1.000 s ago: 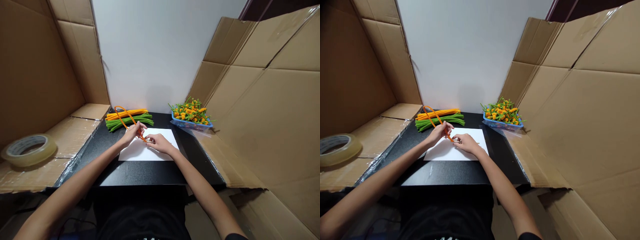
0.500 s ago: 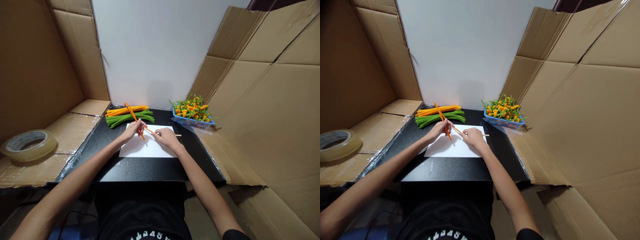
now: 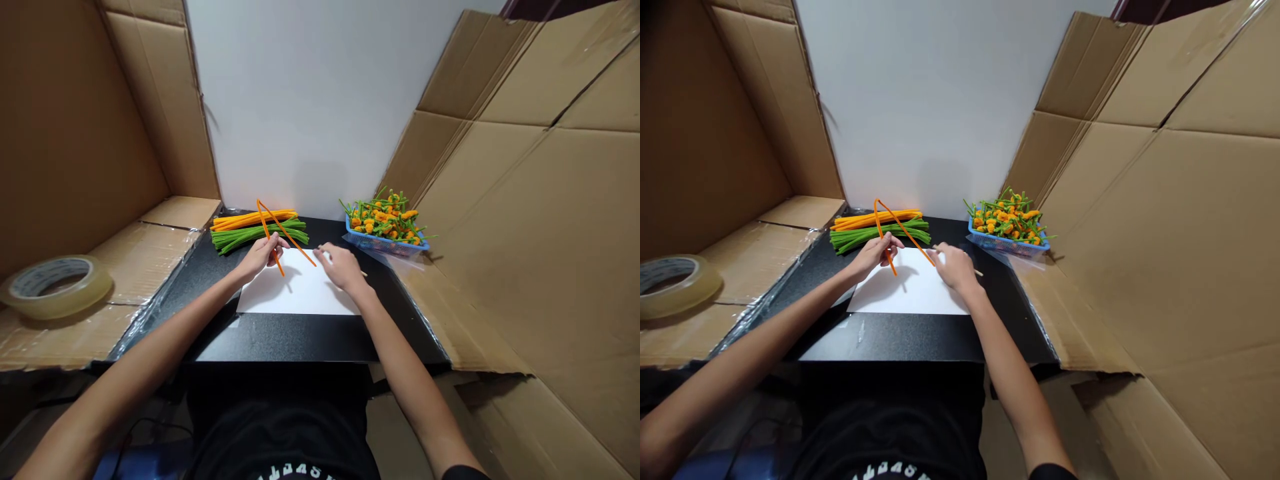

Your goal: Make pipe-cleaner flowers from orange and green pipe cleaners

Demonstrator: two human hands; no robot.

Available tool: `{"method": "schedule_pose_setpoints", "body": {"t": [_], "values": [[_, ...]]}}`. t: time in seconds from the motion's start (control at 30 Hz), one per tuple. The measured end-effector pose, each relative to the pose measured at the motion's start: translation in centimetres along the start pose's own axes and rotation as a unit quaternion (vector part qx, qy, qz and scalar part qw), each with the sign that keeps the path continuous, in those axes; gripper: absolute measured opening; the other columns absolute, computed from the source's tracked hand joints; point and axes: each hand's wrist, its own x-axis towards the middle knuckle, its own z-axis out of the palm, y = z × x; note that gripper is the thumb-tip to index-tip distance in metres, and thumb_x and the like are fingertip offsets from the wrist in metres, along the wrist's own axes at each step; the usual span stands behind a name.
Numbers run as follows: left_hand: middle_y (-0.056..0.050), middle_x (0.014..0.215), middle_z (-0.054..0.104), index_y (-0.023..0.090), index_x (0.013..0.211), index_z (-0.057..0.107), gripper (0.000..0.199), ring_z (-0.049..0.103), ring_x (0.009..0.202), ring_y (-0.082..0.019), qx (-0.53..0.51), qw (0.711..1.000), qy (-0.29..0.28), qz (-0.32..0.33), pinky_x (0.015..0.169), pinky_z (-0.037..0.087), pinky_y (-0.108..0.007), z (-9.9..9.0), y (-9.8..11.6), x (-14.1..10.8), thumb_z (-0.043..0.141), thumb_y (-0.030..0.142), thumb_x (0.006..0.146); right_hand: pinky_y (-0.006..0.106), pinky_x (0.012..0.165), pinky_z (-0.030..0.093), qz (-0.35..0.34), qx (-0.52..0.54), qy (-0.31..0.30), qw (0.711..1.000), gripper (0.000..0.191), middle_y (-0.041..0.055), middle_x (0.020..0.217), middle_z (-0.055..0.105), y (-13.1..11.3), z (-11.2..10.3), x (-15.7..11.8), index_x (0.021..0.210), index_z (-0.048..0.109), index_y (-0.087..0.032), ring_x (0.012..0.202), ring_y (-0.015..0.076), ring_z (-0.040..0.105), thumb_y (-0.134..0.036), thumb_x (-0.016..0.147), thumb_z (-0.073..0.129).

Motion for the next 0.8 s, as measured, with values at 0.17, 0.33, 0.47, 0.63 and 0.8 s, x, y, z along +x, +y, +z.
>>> {"method": "schedule_pose_setpoints", "body": {"t": [0.17, 0.33, 0.47, 0.63, 0.8], "values": [[0.002, 0.056, 0.047, 0.013, 0.082, 0.067, 0.056, 0.041, 0.047, -0.009, 0.021, 0.998, -0.048, 0.019, 0.045, 0.031, -0.022, 0.7, -0.4, -0.4, 0.057, 0.069, 0.085, 0.029, 0.067, 0.032, -0.182, 0.000, -0.109, 0.977, 0.049, 0.0089, 0.085, 0.070, -2.9, 1.7, -0.8, 0.083, 0.069, -0.019, 0.079, 0.0205, 0.060, -0.062, 0.095, 0.049], [0.001, 0.058, 0.049, 0.013, 0.084, 0.067, 0.057, 0.043, 0.048, -0.009, 0.029, 0.997, -0.070, 0.013, 0.047, 0.035, -0.022, 1.2, -0.6, -0.6, 0.055, 0.069, 0.087, 0.029, 0.067, 0.031, -0.246, -0.011, -0.112, 0.963, 0.040, 0.0072, 0.080, 0.069, -3.4, 2.8, -1.1, 0.084, 0.072, -0.020, 0.076, 0.0191, 0.058, -0.051, 0.098, 0.052], [0.000, 0.062, 0.051, 0.012, 0.086, 0.066, 0.059, 0.046, 0.049, -0.009, 0.015, 0.997, -0.076, 0.003, 0.048, 0.037, -0.022, 1.2, -0.7, -0.6, 0.053, 0.070, 0.088, 0.030, 0.067, 0.032, -0.238, -0.025, -0.114, 0.964, 0.047, 0.0081, 0.079, 0.069, -3.3, 2.6, -1.2, 0.081, 0.072, -0.018, 0.076, 0.0193, 0.059, -0.058, 0.095, 0.053], [0.002, 0.059, 0.049, 0.012, 0.088, 0.065, 0.060, 0.046, 0.050, -0.008, 0.044, 0.995, -0.085, 0.009, 0.048, 0.037, -0.021, 0.8, -0.9, -0.4, 0.050, 0.070, 0.089, 0.031, 0.069, 0.032, -0.218, -0.058, -0.100, 0.969, 0.055, 0.0072, 0.080, 0.070, -3.3, 2.0, -1.2, 0.079, 0.072, -0.018, 0.075, 0.0192, 0.059, -0.067, 0.091, 0.052], [0.001, 0.061, 0.050, 0.011, 0.088, 0.065, 0.062, 0.047, 0.051, -0.009, 0.042, 0.996, -0.080, 0.007, 0.049, 0.039, -0.022, 0.6, -0.8, -0.3, 0.051, 0.071, 0.088, 0.031, 0.068, 0.030, -0.197, -0.077, -0.093, 0.973, 0.059, 0.0074, 0.077, 0.068, -3.2, 2.1, -1.2, 0.075, 0.071, -0.018, 0.072, 0.0190, 0.057, -0.070, 0.091, 0.048]]}}
